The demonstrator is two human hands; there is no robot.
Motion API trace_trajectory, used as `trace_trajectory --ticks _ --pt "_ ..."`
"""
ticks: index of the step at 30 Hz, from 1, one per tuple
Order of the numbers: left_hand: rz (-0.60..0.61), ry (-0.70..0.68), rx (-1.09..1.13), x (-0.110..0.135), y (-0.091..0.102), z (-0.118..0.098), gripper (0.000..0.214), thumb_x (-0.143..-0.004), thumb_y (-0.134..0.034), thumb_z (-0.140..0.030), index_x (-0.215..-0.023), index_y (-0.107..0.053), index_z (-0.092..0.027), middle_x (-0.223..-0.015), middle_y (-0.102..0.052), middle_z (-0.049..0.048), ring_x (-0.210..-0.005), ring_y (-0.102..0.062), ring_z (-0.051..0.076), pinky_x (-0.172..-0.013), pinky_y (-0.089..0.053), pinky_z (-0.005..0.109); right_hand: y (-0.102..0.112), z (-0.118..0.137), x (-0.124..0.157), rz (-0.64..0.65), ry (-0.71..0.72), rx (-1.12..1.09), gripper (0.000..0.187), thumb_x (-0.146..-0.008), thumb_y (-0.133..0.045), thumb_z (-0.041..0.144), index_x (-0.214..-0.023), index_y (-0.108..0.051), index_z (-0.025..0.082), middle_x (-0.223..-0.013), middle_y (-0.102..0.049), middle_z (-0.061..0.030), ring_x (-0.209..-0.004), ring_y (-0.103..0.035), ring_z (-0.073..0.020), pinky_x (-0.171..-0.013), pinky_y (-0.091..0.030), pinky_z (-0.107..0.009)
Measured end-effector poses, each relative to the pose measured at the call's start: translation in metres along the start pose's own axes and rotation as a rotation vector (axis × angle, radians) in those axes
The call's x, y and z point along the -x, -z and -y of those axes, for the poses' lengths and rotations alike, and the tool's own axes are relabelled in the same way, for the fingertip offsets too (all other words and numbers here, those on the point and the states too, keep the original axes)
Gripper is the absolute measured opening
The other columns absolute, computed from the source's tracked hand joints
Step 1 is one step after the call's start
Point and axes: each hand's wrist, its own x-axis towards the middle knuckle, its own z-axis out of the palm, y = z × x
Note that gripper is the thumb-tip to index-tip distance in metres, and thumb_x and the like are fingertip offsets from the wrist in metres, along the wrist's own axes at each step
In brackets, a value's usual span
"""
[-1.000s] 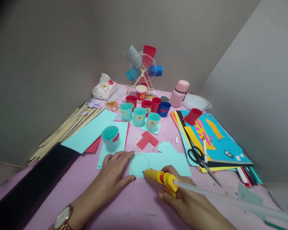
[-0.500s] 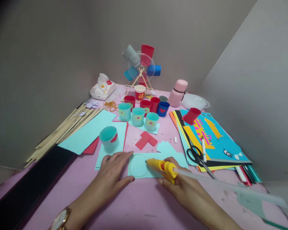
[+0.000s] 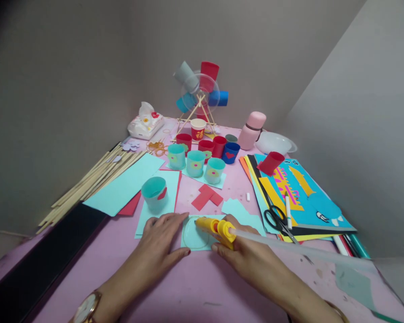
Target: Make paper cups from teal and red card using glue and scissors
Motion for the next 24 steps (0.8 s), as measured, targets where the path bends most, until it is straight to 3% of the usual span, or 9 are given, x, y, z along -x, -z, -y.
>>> trace_trajectory --ticks 4,15,24 --pt "-0.01 -0.007 0.001 0.001 0.0 0.0 0.061 -0.079 -0.067 -0.024 -0.132 -0.038 -0.022 -0.128 -0.058 0.0084 -0.12 -0.045 0.027 -0.095 -0.029 0.044 -0.001 0.007 -0.006 0.002 0.099 -0.013 0.023 -0.088 -0.049 0.03 -0.099 -0.067 0.021 -0.099 -0.067 -0.0057 -0.089 -0.063 -0.0241 -0.079 -0.049 -0.034" --pt "-0.009 -0.008 0.007 0.0 0.001 0.0 0.061 -0.078 -0.068 -0.023 -0.132 -0.039 -0.022 -0.127 -0.058 0.009 -0.119 -0.046 0.028 -0.095 -0.03 0.045 0.002 0.003 -0.01 -0.028 0.051 0.054 0.02 -0.088 -0.049 0.032 -0.085 -0.066 0.023 -0.082 -0.065 -0.0009 -0.073 -0.063 -0.0205 -0.067 -0.049 -0.03" --pt "-0.011 -0.006 0.003 0.002 0.001 -0.001 0.06 -0.079 -0.067 -0.023 -0.132 -0.038 -0.022 -0.128 -0.057 0.0089 -0.119 -0.045 0.028 -0.095 -0.03 0.045 -0.001 0.013 -0.009 0.0 0.089 -0.026 0.021 -0.087 -0.049 0.03 -0.099 -0.064 0.022 -0.094 -0.064 -0.0037 -0.085 -0.063 -0.0226 -0.075 -0.05 -0.033"
